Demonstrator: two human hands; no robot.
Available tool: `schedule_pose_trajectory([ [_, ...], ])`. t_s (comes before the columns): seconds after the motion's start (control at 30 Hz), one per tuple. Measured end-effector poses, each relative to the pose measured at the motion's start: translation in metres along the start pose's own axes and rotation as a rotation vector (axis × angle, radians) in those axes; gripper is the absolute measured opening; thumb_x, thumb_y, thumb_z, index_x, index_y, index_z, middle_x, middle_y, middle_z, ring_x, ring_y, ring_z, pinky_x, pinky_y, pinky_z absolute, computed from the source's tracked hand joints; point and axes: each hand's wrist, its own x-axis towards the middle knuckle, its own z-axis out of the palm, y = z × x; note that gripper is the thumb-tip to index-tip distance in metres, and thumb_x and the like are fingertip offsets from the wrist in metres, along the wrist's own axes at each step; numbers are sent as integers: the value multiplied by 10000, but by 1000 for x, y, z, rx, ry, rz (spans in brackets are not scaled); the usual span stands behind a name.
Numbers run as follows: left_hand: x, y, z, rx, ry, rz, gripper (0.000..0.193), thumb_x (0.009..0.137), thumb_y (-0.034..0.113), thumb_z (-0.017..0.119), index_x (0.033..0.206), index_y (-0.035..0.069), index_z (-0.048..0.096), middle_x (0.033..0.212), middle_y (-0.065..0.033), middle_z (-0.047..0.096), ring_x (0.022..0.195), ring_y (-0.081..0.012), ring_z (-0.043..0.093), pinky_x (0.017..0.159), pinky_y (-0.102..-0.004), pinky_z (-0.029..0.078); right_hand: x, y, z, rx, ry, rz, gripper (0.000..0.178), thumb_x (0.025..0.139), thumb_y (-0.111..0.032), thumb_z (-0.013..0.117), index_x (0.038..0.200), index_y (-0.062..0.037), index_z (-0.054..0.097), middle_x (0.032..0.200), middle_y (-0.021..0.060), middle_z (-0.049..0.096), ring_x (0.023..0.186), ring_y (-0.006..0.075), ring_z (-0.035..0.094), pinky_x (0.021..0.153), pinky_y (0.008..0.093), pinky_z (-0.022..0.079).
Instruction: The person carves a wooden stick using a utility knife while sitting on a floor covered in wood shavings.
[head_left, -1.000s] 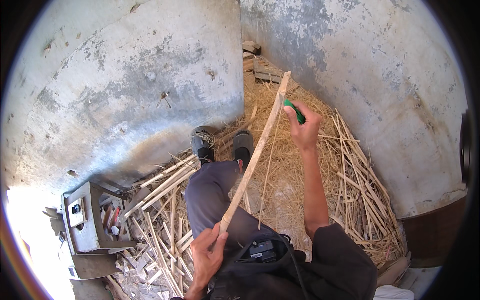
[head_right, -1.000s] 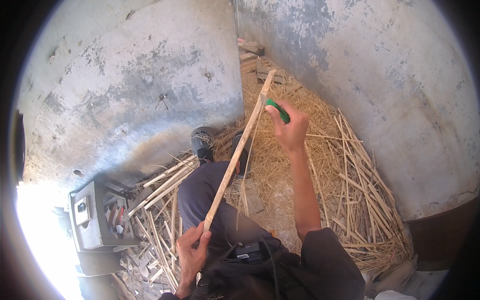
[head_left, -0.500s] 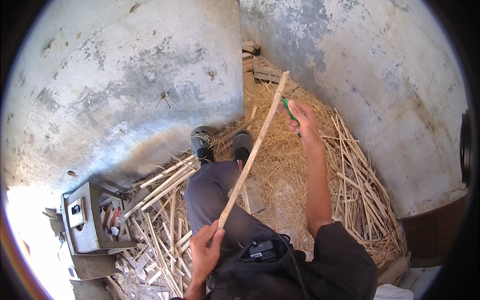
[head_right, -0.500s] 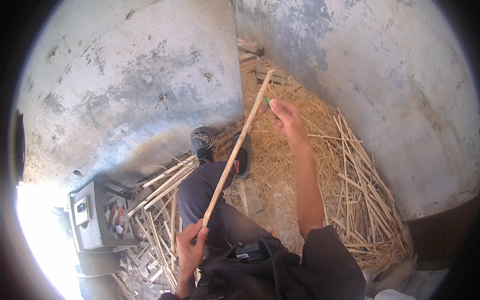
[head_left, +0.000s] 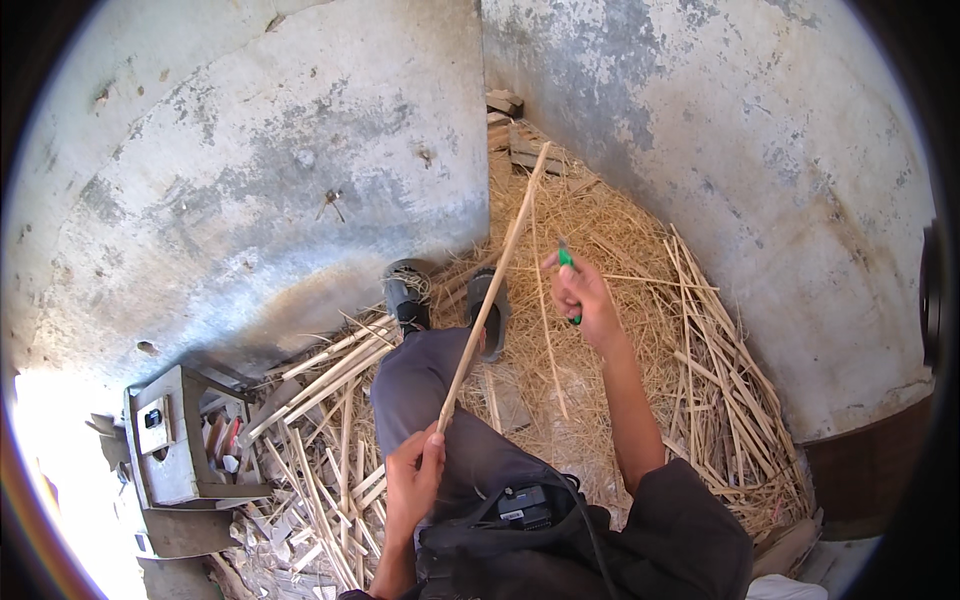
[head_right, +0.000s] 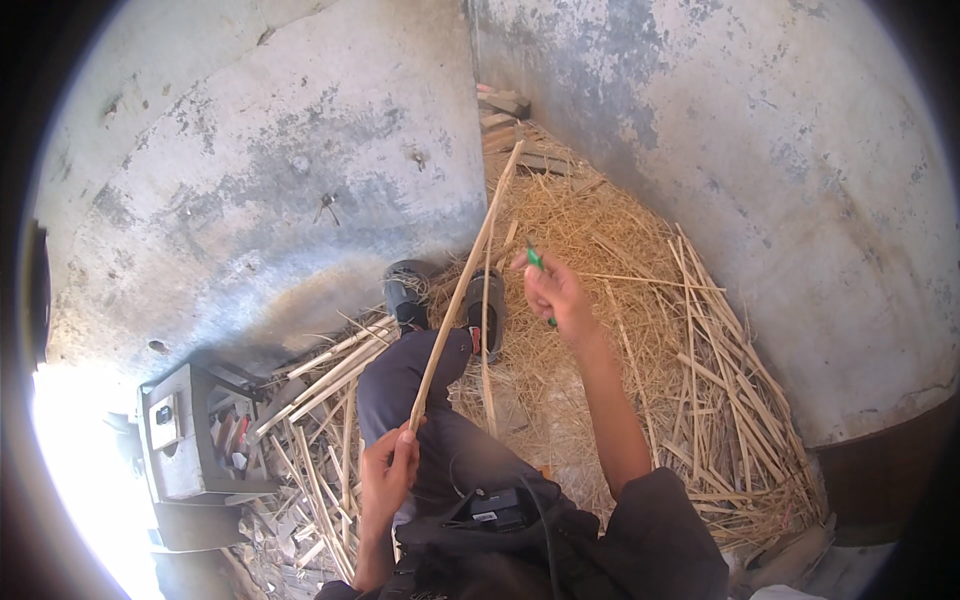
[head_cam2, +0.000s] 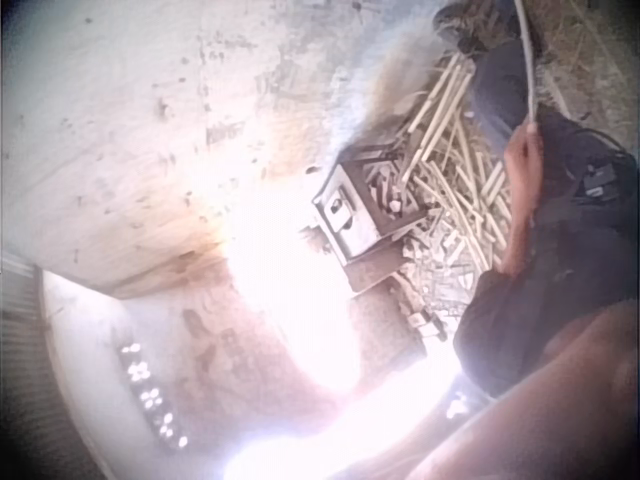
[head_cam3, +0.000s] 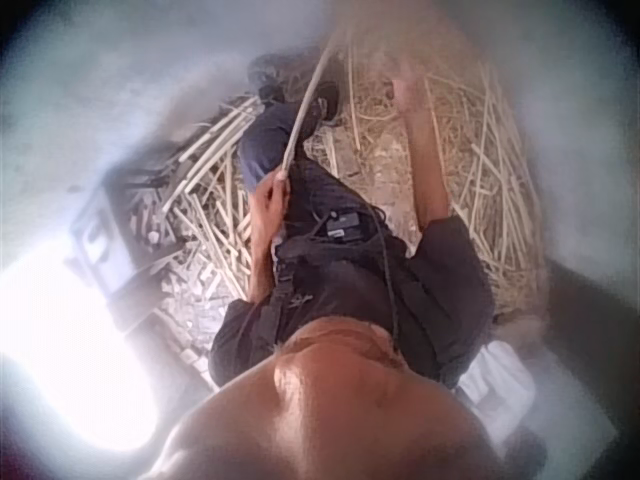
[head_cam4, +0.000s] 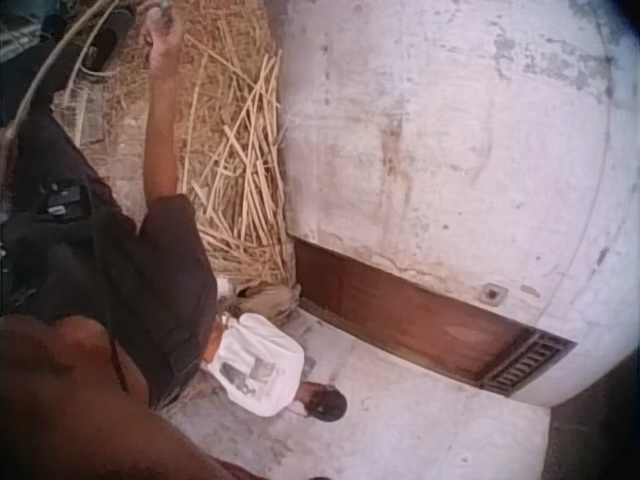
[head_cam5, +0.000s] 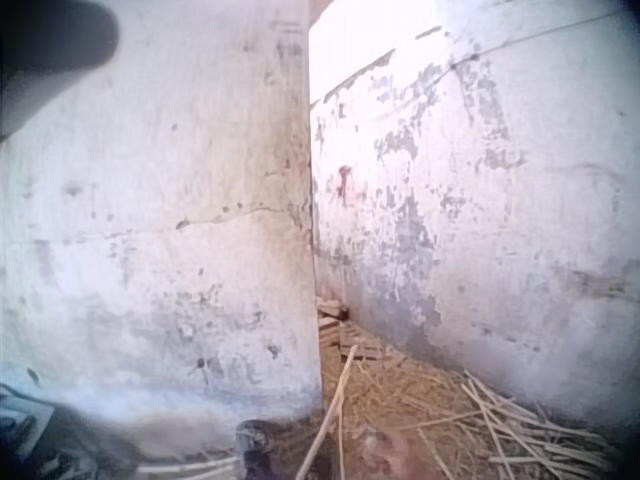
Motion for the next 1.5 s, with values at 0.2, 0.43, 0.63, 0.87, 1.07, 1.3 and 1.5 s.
schedule_pose_trajectory([
  [0.2,9,-1,-2,-168,-6,-166,352,1157,244,562,1322,-5,748,724,53,527,564,-20,454,507,-219,357,-13,15,22,-335,163,-144,316,1030,-253,746,1303,-106,679,799,-70,526,669,31,468,613,220,402],
  [0.43,4,-2,-3,-30,-17,-74,289,1109,169,638,1294,-18,760,749,5,568,663,-62,525,588,-256,409,25,-11,10,-699,451,-397,463,977,-196,801,1420,-138,682,927,-2,650,765,93,583,648,292,484],
  [0.63,-2,-5,-4,52,-9,-15,267,1074,125,674,1280,-20,763,747,-36,593,687,-93,550,622,-283,428,52,-28,-24,-985,321,-660,292,960,-208,823,1225,-88,800,988,67,664,836,188,674,706,343,548],
  [0.87,-6,-9,-11,80,-48,-20,271,1077,128,670,1289,-17,756,762,-53,615,702,-102,561,646,-288,445,51,-34,-22,-813,312,-593,238,996,-289,783,1063,-67,837,1044,42,672,914,166,664,754,329,538],
  [1.07,-10,1,-13,91,-67,7,272,1083,128,658,1299,-5,754,759,-55,609,697,-107,552,644,-295,442,53,-39,-33,-703,291,-601,220,1020,-218,706,983,-37,824,992,25,624,784,119,584,659,276,455],
  [1.3,-11,5,-16,131,-87,17,270,1079,117,659,1298,-10,753,753,-55,602,693,-106,543,637,-291,433,54,-39,-37,-396,239,-347,160,999,-164,672,882,-61,706,823,11,657,560,41,412,526,235,324],
  [1.5,-11,6,-17,122,-95,20,275,1077,110,663,1301,-25,747,752,-52,596,693,-102,539,633,-286,428,50,-40,-43,-308,199,-268,141,996,-183,661,915,-68,670,829,40,724,561,41,420,535,233,333],
])
